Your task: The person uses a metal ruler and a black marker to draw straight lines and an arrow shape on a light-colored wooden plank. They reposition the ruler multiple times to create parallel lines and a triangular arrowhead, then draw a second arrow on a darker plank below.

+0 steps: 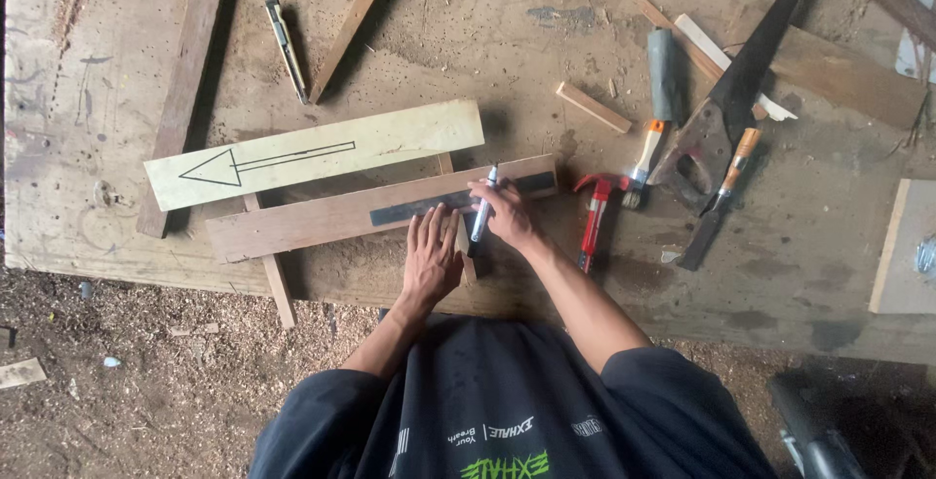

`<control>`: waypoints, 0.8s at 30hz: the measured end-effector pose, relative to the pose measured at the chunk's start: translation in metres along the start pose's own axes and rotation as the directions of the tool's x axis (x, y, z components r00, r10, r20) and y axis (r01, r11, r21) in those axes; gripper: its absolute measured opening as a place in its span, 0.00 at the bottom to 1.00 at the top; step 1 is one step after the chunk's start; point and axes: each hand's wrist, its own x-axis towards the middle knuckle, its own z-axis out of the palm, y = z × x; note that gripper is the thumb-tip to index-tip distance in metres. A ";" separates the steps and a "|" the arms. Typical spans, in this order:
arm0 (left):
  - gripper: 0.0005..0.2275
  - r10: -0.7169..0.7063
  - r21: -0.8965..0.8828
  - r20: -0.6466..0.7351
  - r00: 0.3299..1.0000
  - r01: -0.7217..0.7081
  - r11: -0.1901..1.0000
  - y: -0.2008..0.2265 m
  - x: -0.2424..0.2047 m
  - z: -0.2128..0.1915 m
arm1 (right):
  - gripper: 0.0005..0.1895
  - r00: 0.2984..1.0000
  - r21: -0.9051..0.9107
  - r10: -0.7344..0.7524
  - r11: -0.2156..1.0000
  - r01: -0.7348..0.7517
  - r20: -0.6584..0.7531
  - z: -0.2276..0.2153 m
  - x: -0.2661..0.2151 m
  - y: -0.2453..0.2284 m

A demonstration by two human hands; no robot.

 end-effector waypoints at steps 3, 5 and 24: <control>0.37 0.010 0.016 -0.001 1.000 -0.010 1.000 -0.001 0.002 0.000 | 0.20 1.000 -0.012 -0.014 1.000 0.013 -0.028 0.000 -0.001 -0.002; 0.37 0.010 0.008 0.005 1.000 -0.010 1.000 -0.002 0.003 -0.001 | 0.19 0.999 -0.028 -0.029 0.999 0.028 -0.040 -0.002 0.002 -0.005; 0.37 0.012 0.030 0.060 0.998 -0.014 0.999 -0.003 0.001 0.005 | 0.16 1.000 -0.036 -0.004 0.999 0.003 -0.021 -0.015 0.009 -0.020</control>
